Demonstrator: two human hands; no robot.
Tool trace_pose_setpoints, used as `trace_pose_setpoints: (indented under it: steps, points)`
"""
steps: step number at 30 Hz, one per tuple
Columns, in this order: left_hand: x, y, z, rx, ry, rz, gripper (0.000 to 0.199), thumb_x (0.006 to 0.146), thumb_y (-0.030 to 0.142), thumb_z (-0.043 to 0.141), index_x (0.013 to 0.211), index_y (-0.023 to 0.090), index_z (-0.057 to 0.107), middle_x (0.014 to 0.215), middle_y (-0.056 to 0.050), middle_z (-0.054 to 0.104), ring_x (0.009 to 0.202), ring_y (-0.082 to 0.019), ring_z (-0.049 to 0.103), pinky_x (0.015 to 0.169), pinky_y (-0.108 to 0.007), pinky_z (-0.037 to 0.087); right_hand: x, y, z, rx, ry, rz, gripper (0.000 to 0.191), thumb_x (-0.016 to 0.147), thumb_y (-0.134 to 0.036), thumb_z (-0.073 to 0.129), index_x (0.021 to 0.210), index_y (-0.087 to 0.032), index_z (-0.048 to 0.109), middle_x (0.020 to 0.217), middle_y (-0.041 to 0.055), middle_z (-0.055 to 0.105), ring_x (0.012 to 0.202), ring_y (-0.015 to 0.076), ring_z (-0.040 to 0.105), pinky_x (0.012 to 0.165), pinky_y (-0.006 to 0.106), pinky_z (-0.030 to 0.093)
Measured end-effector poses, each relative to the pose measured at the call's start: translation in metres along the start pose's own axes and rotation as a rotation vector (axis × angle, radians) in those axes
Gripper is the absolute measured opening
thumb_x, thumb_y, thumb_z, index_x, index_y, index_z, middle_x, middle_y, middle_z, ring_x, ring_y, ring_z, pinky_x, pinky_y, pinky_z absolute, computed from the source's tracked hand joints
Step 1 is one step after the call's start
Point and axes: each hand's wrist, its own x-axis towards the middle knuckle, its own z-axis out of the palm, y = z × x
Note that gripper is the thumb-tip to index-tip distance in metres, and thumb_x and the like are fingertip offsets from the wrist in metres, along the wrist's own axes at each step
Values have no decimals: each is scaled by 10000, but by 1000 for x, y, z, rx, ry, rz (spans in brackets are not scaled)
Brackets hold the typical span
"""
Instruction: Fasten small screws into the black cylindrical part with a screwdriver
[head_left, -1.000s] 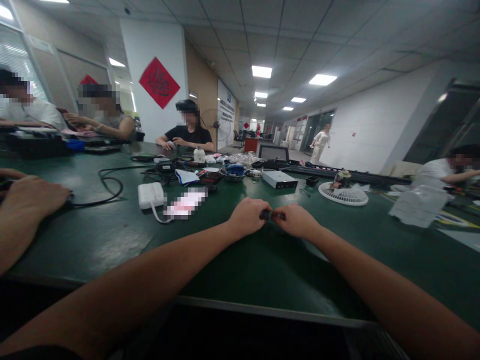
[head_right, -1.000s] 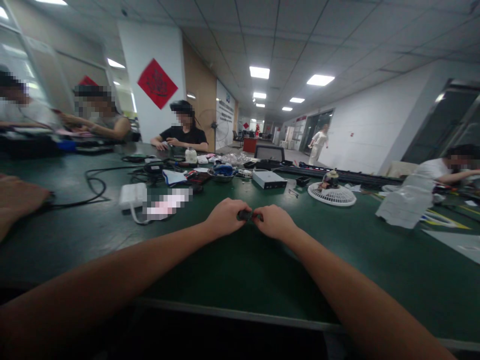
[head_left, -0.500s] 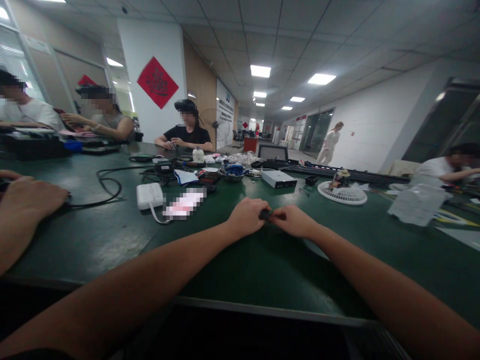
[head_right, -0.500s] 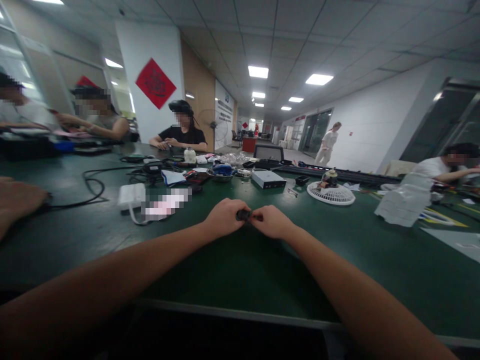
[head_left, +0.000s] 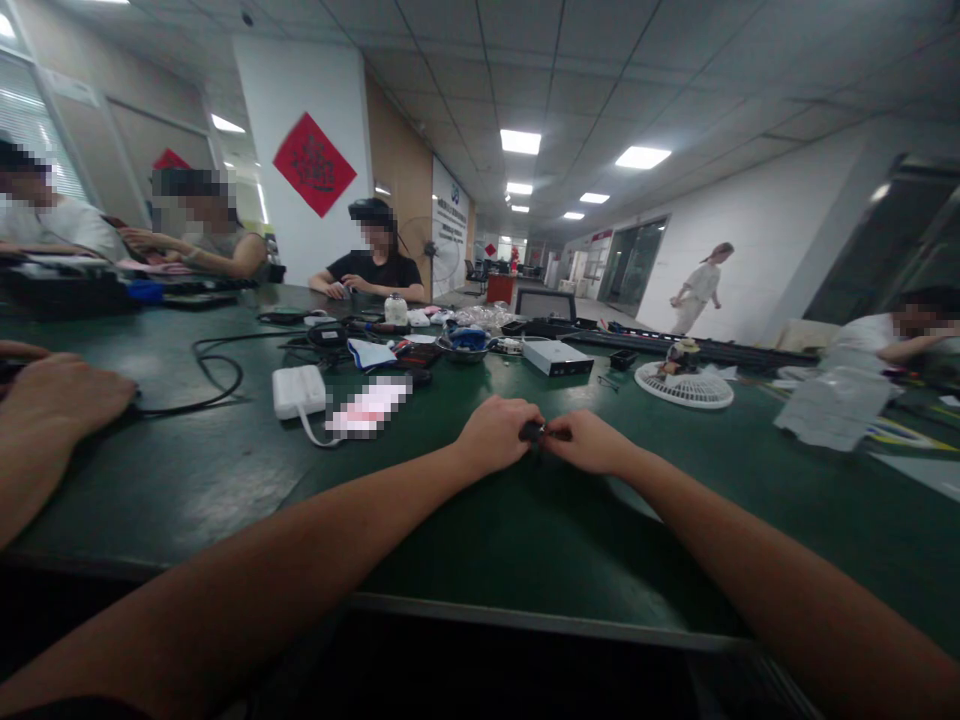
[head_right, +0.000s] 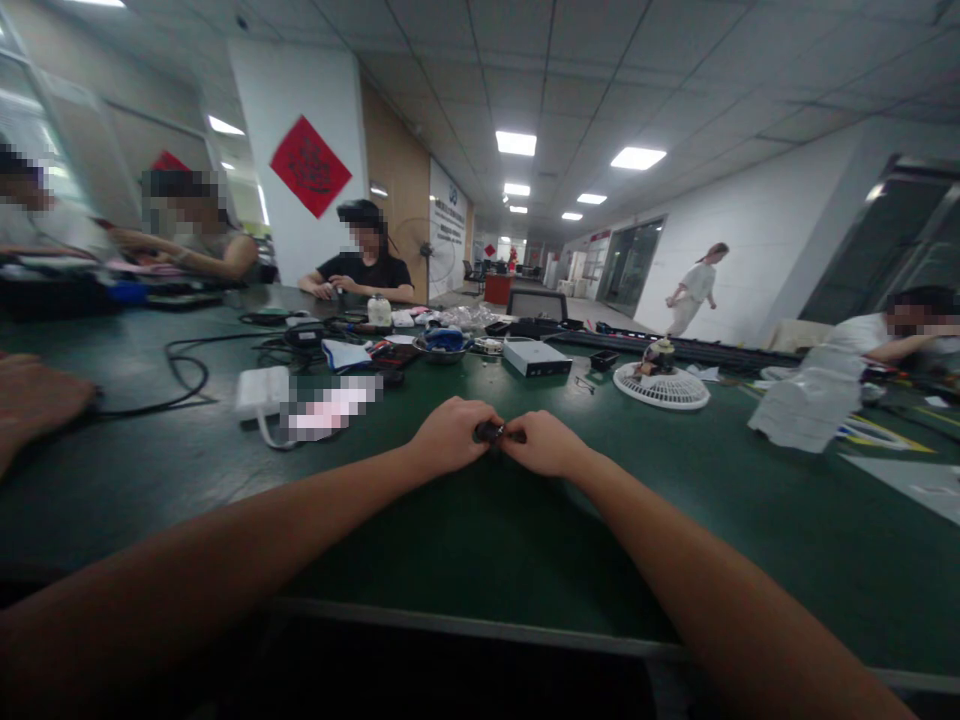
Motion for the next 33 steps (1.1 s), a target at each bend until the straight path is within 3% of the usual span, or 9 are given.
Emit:
trace_pose_setpoints:
  steps: [3,8,12,17,24,29,33]
  points:
    - [0,-1,2,-12,3,19,230,790,168,672,1009,224,710,1001,-25,741,953,-213,673,850,-344,457,3,4,-1,103,32,58,325,901,-363,522,818,-158,760,591,-13,569,571,132,516,537,257,303]
    - [2,-2,5,1,30,32,216,797,173,672,1006,214,714,993,-31,742,941,-218,674,838,-350,457,4,3,-4,54,14,154,311,878,-330,531,763,-165,769,544,-9,548,533,133,493,515,270,288]
    - [1,-3,4,4,31,23,249,785,142,668,1021,207,712,1025,-34,746,967,-223,675,854,-355,458,0,-2,-6,2,2,123,277,858,-303,547,734,-184,764,575,2,605,529,129,507,512,269,291]
    - [1,-4,2,7,27,-14,256,780,144,666,1026,202,707,1022,-35,745,970,-231,676,859,-365,467,-1,-1,-4,96,-38,76,320,891,-363,534,756,-181,759,579,-11,599,514,123,496,504,261,302]
    - [2,-3,3,15,18,-66,241,774,164,668,1009,208,699,1026,-40,741,948,-236,681,860,-370,485,3,-3,-1,-29,65,81,313,896,-393,556,735,-176,714,619,12,626,563,135,527,521,269,288]
    - [1,-5,2,28,67,-175,220,786,186,670,1004,207,669,1023,-46,740,952,-235,683,863,-360,488,1,-7,-2,-98,-12,116,342,870,-476,614,718,-196,737,618,24,646,554,145,538,522,282,294]
    - [1,-9,0,37,70,-262,180,813,185,645,992,205,663,1022,-54,741,940,-230,688,841,-335,496,-1,-12,3,-22,26,48,327,885,-474,615,808,-187,752,643,16,652,570,144,543,543,278,319]
